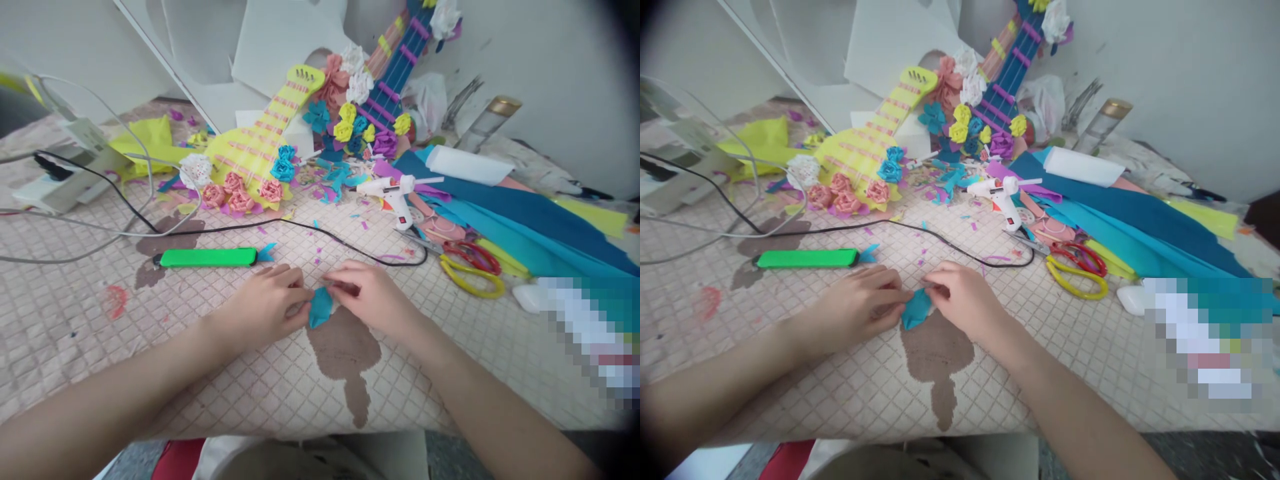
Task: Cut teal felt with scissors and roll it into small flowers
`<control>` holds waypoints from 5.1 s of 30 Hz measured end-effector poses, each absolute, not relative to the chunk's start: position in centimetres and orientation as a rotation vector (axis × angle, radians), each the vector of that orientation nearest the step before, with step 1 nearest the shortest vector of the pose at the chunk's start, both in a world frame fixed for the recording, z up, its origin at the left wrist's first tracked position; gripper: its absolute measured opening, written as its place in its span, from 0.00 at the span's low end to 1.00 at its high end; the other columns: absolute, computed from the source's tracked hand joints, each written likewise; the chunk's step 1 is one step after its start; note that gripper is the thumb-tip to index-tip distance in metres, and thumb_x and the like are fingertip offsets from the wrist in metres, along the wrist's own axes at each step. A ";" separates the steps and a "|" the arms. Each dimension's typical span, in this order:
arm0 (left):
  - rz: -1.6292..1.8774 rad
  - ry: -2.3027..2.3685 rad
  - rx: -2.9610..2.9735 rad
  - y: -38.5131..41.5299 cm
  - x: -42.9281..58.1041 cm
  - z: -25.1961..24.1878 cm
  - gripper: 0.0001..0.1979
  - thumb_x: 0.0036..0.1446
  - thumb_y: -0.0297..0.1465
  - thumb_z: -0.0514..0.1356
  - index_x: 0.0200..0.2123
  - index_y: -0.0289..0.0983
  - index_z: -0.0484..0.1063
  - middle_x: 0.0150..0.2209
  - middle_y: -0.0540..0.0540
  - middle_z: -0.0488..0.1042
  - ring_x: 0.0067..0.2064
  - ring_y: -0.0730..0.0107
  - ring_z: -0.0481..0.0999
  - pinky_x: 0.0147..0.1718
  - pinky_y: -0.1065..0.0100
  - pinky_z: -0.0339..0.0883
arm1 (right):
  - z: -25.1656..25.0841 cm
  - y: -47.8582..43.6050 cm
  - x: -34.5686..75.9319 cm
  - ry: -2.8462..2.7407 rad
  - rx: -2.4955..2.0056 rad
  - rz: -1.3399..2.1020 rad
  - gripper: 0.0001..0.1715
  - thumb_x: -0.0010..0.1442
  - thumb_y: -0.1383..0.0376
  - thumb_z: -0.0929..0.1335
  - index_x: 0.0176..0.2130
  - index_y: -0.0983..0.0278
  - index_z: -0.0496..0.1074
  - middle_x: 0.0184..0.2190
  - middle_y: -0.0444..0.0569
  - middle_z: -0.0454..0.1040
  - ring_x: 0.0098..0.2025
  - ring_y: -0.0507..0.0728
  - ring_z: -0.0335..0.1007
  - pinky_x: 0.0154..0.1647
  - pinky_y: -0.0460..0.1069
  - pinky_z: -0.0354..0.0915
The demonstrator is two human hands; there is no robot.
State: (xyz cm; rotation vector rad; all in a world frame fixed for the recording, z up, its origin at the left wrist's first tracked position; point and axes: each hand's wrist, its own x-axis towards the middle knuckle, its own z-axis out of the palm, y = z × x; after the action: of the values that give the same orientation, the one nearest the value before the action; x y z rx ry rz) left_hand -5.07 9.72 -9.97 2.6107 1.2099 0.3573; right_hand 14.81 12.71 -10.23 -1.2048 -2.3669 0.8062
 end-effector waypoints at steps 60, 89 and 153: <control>0.627 1.319 2.315 11.1 -4.2 -11.3 0.04 0.53 0.27 0.56 0.31 0.35 0.70 0.28 0.49 0.70 0.29 0.74 0.68 0.27 0.72 0.60 | -10.4 13.1 15.1 -2.263 -1.321 1.159 0.13 0.44 0.74 0.68 0.34 0.63 0.71 0.24 0.39 0.65 0.23 0.46 0.59 0.24 0.42 0.54; 0.846 1.224 2.419 10.6 -5.1 -10.3 0.06 0.53 0.33 0.59 0.32 0.35 0.69 0.33 0.46 0.71 0.37 0.68 0.69 0.37 0.66 0.65 | -10.3 13.0 14.8 -2.404 -1.242 0.437 0.09 0.55 0.73 0.64 0.33 0.63 0.73 0.32 0.45 0.71 0.28 0.50 0.65 0.31 0.46 0.60; 0.608 1.316 2.380 10.0 -4.4 -10.7 0.07 0.54 0.29 0.56 0.28 0.36 0.73 0.26 0.49 0.67 0.30 0.72 0.67 0.29 0.70 0.63 | -9.7 12.8 14.9 -2.437 -1.308 0.840 0.06 0.53 0.70 0.66 0.25 0.64 0.71 0.22 0.42 0.69 0.26 0.49 0.61 0.27 0.45 0.55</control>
State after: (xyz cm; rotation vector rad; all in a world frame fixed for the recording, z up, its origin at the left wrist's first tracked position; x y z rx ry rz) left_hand -4.37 10.00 -10.74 2.3802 1.3159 0.6082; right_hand 14.93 12.78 -9.72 -1.3076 -2.4366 0.8403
